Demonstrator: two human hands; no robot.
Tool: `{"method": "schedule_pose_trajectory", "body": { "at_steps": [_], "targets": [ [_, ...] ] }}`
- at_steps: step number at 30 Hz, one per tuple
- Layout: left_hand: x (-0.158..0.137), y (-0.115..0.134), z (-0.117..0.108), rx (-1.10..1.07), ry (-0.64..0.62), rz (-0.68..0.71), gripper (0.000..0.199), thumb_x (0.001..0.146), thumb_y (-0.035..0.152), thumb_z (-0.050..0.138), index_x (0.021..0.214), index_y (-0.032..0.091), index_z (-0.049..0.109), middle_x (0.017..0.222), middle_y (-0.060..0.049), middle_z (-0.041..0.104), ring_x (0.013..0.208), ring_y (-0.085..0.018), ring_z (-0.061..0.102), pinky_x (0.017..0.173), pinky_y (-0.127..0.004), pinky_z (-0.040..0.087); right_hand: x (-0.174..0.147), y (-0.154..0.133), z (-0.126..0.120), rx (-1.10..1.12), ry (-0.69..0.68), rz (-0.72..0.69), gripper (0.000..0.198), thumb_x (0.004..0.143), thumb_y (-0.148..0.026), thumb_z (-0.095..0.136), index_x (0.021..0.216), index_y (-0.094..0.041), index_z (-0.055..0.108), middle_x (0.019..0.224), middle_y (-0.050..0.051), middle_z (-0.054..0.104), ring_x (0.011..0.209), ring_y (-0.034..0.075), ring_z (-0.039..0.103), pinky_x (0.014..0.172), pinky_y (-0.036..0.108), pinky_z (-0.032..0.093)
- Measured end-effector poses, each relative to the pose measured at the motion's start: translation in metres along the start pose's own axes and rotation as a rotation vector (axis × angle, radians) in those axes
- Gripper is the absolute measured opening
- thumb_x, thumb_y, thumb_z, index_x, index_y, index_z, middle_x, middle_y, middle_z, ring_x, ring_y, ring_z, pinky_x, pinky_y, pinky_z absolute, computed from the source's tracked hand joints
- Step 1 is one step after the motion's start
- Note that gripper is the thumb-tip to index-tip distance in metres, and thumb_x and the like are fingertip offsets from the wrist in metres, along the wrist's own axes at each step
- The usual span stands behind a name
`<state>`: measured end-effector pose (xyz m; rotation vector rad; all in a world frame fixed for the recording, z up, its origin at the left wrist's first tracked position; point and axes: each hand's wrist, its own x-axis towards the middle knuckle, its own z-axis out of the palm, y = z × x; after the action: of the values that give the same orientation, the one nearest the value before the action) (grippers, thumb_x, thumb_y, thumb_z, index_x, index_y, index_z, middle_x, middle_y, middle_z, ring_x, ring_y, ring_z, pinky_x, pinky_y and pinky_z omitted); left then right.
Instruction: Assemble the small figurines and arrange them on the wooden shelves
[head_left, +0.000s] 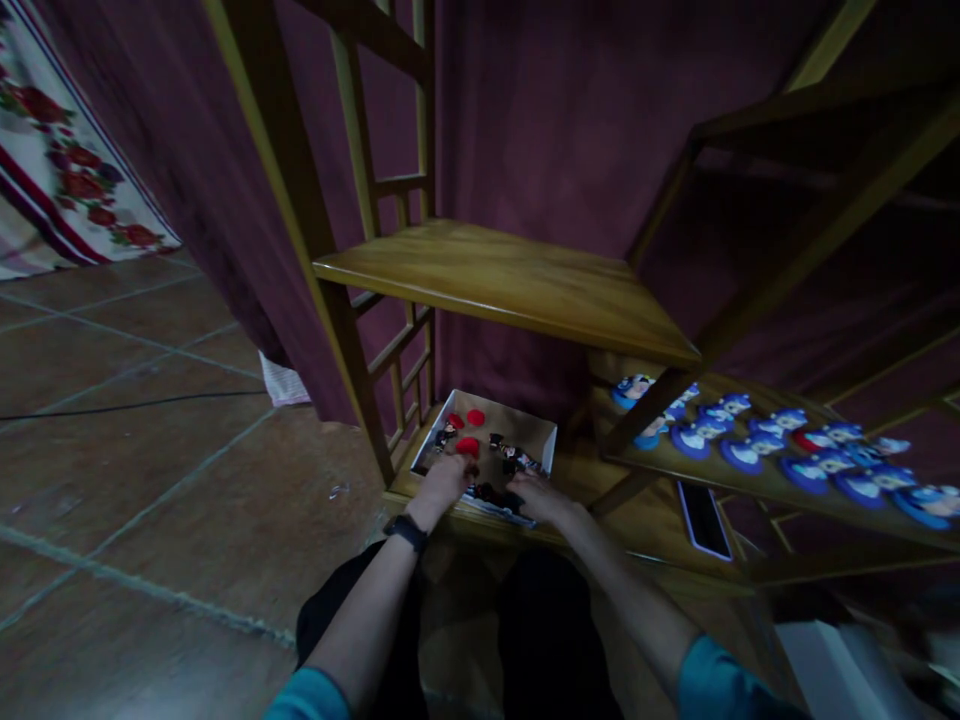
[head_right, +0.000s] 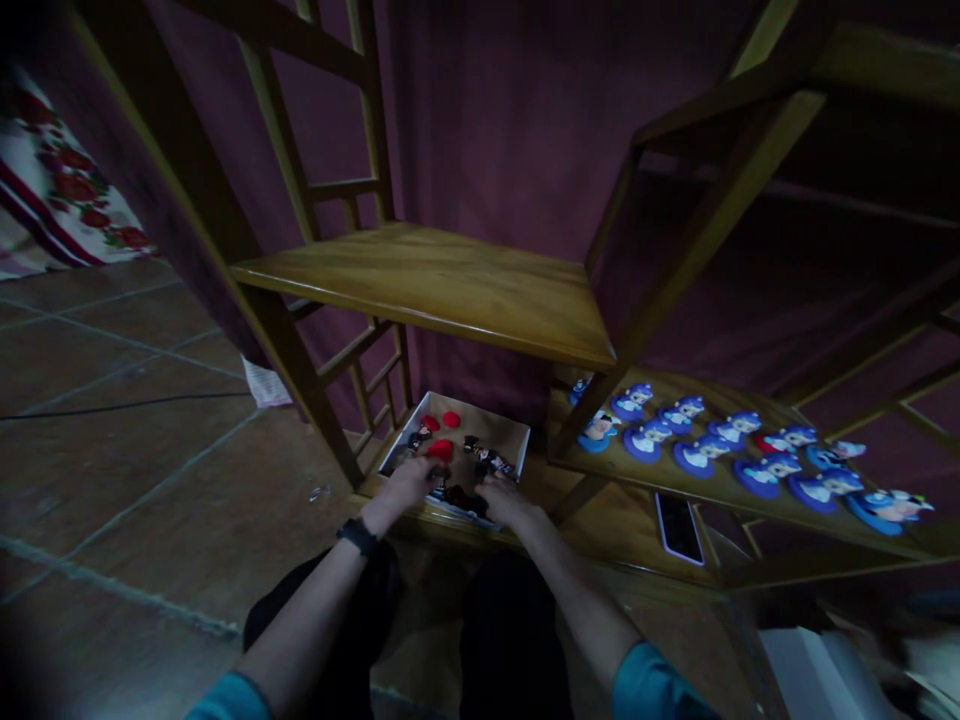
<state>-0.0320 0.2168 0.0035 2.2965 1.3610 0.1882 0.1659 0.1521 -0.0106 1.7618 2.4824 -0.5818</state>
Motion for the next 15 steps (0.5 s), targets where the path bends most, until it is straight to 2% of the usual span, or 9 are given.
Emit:
{"method": "schedule_pose_trajectory", "body": {
  "at_steps": [4,9,12,15],
  "targets": [
    [0.001,-0.002,0.010,0.051,-0.044,0.029,0.030,0.070,0.014,0.058,0.099,0.016,0.064,0.101,-0.011,0.066,0.103,-0.021,0.055,0.096,-0.031,0.032,0.008,0.006,0.003,-0.019,-0.052,0.067,0.030,0.062,-0.012,0.062,0.091,-0.018,0.062,0.104,0.008,0.055,0.104,0.024,0.045,0.087,0.032,0.034],
    [0.006,-0.002,0.015,0.103,-0.073,-0.055,0.030,0.067,0.019,0.061,0.097,0.016,0.063,0.100,-0.013,0.064,0.100,-0.026,0.056,0.085,-0.035,0.041,0.017,0.011,0.002,0.115,0.020,0.101,0.034,0.052,-0.014,0.070,0.085,-0.017,0.060,0.096,0.005,0.057,0.099,0.022,0.048,0.087,0.031,0.033],
    [0.008,0.000,0.016,0.111,-0.073,-0.056,0.030,0.068,0.016,0.060,0.098,0.017,0.062,0.103,-0.012,0.063,0.103,-0.024,0.055,0.087,-0.034,0.040,0.021,0.013,0.000,0.212,0.101,0.169,0.029,0.059,-0.015,0.065,0.086,-0.019,0.057,0.090,0.003,0.059,0.087,0.019,0.052,0.077,0.029,0.036],
    [0.011,0.002,0.017,0.108,-0.081,-0.047,0.028,0.066,0.013,0.062,0.093,0.018,0.062,0.103,-0.011,0.063,0.103,-0.023,0.055,0.087,-0.032,0.040,0.028,0.015,-0.001,0.251,0.161,0.226,0.021,0.066,-0.014,0.058,0.087,-0.019,0.056,0.086,0.001,0.060,0.082,0.016,0.054,0.074,0.028,0.037]
  ]
}}
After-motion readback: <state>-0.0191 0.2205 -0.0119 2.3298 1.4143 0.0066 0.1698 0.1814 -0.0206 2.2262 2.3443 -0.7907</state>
